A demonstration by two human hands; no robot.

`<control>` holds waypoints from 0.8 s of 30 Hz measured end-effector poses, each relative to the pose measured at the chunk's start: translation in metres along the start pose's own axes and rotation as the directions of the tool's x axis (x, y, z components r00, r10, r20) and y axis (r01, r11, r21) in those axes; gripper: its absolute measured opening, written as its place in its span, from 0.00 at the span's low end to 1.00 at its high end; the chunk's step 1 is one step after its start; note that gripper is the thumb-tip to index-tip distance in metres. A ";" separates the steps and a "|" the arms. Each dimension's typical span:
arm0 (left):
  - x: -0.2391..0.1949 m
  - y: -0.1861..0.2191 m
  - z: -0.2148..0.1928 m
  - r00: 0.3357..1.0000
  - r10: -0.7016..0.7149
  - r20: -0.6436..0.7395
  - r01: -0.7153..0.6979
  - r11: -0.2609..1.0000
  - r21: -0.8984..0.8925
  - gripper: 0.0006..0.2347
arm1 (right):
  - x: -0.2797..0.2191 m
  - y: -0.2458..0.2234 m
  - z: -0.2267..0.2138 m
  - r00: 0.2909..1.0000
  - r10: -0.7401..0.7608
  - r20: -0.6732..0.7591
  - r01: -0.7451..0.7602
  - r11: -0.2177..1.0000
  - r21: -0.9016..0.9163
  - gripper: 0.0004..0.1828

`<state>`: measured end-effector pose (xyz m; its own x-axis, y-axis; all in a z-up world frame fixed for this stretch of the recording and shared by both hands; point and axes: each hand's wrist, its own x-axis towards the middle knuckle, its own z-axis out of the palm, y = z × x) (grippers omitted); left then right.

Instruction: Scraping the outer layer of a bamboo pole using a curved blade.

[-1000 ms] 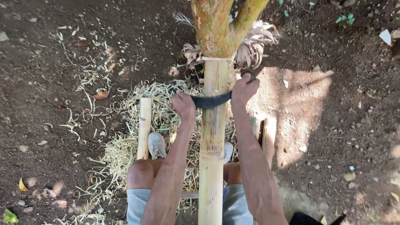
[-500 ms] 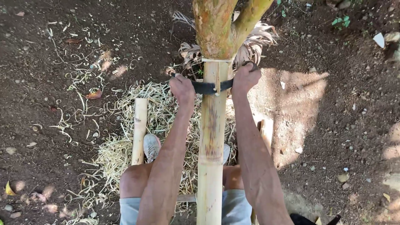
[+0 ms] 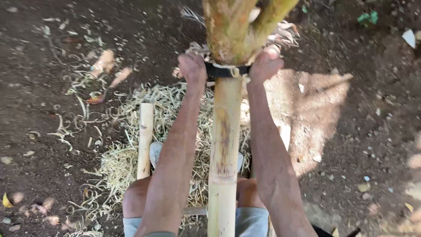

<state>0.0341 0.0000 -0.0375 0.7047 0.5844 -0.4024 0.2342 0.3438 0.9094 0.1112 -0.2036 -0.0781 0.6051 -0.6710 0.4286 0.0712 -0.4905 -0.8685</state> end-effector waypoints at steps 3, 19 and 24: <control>-0.017 0.033 -0.017 0.998 0.055 0.042 -0.056 0.998 0.039 0.07 | -0.001 -0.028 -0.006 0.960 0.279 0.036 -0.274 0.957 -0.100 0.13; -0.144 -0.038 -0.086 0.952 0.303 0.037 -0.304 0.952 0.044 0.13 | -0.063 -0.080 -0.155 0.842 0.427 0.329 -0.486 0.865 0.122 0.18; -0.185 -0.043 -0.114 0.993 0.119 0.023 -0.121 0.987 0.105 0.12 | -0.086 -0.081 -0.208 0.901 0.339 0.271 -0.353 0.936 0.000 0.18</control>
<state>-0.1827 -0.0396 -0.0141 0.7425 0.6042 -0.2890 0.2163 0.1921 0.9572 -0.1121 -0.2218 0.0069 0.7840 -0.6203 0.0239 -0.1466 -0.2223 -0.9639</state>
